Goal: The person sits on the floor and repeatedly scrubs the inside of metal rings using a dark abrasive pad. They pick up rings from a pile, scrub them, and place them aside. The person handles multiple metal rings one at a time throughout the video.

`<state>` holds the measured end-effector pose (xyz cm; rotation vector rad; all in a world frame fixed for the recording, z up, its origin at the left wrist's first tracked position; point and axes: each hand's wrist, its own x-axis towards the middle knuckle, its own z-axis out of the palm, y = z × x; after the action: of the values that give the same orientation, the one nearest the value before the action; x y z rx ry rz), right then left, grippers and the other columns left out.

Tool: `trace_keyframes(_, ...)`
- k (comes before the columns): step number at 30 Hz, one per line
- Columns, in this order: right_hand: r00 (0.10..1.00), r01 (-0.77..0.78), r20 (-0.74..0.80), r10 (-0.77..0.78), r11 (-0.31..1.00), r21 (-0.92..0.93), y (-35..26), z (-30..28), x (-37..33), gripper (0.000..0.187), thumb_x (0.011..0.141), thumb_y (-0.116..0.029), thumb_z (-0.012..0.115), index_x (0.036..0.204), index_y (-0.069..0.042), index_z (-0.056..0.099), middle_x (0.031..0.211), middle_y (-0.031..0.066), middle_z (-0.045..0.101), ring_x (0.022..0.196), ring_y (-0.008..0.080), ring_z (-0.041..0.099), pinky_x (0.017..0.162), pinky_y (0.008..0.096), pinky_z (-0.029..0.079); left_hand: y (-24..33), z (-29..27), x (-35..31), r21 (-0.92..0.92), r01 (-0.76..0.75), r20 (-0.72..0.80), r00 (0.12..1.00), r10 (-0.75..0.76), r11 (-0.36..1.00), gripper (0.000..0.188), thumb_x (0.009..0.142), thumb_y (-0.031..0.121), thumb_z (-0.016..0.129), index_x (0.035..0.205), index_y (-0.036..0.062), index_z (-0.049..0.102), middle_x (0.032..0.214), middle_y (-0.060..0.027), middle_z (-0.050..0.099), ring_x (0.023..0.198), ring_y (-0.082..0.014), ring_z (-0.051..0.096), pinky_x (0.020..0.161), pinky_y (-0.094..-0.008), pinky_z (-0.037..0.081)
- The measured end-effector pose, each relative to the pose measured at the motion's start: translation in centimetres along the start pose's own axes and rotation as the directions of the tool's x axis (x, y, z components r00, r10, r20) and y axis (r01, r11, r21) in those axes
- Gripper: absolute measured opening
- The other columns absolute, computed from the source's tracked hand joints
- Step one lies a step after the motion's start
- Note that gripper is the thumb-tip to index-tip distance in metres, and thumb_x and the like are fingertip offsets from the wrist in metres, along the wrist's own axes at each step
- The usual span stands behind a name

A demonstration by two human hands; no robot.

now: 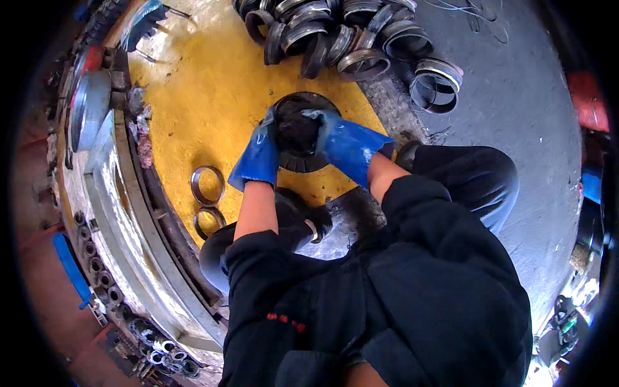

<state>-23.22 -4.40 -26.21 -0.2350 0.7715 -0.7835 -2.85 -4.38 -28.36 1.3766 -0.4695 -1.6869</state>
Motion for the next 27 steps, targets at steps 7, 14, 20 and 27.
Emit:
trace_keyframes(7, 0.957, 0.29, -0.017, -0.29, 0.953, 0.082, -6.4, -6.5, -1.0, 0.039, 0.076, -0.006, 0.07, 0.115, -0.002, 0.063, 0.102, 0.0093, 0.068, 0.089, 0.0209, 0.065, 0.082, 0.0332, 0.051, 4.5, 6.1, -2.5, 0.809, 0.083, -0.151, 0.986, 0.069, 0.582, 0.042, 0.075, 0.026, 0.071, 0.105, -0.0024, 0.064, 0.096, -0.0209, 0.068, 0.092, -0.0289, 0.066, 0.078, -0.0364, 0.05)
trace_keyframes(14, 0.887, 0.455, -0.06, -0.459, 0.888, -0.06, -7.5, -7.5, 0.8, 0.04, 0.076, -0.008, 0.072, 0.115, -0.003, 0.063, 0.102, 0.0098, 0.069, 0.089, 0.0219, 0.065, 0.082, 0.0336, 0.051, 5.4, 12.6, -5.0, 0.835, -0.221, 0.317, 0.942, 0.111, -0.504, 0.035, 0.076, 0.025, 0.07, 0.107, 0.0095, 0.064, 0.108, -0.0134, 0.067, 0.099, -0.0367, 0.062, 0.086, -0.0443, 0.05)
trace_keyframes(20, 0.909, 0.35, -0.104, -0.404, 0.873, -0.339, -1.8, -3.5, 0.8, 0.033, 0.077, -0.003, 0.071, 0.109, -0.001, 0.065, 0.1, 0.0081, 0.067, 0.087, 0.0173, 0.062, 0.081, 0.0302, 0.05, 2.5, 0.1, -3.9, 0.97, -0.038, -0.156, 0.664, 0.731, 0.241, 0.027, 0.088, 0.025, 0.06, 0.103, 0.0034, 0.064, 0.104, -0.0125, 0.067, 0.095, -0.0267, 0.063, 0.077, -0.0383, 0.051)
trace_keyframes(27, 0.936, 0.297, -0.137, -0.323, 0.938, -0.18, -2.7, -7.1, 0.0, 0.041, 0.079, 0.001, 0.067, 0.119, 0.003, 0.059, 0.106, 0.0125, 0.067, 0.095, 0.0235, 0.065, 0.085, 0.0358, 0.053, -2.5, 2.7, 2.9, -0.314, 0.241, 0.17, 0.966, -0.195, 0.918, 0.035, 0.092, 0.036, 0.052, 0.112, 0.0082, 0.06, 0.107, -0.0105, 0.065, 0.096, -0.0255, 0.06, 0.088, -0.0365, 0.048)
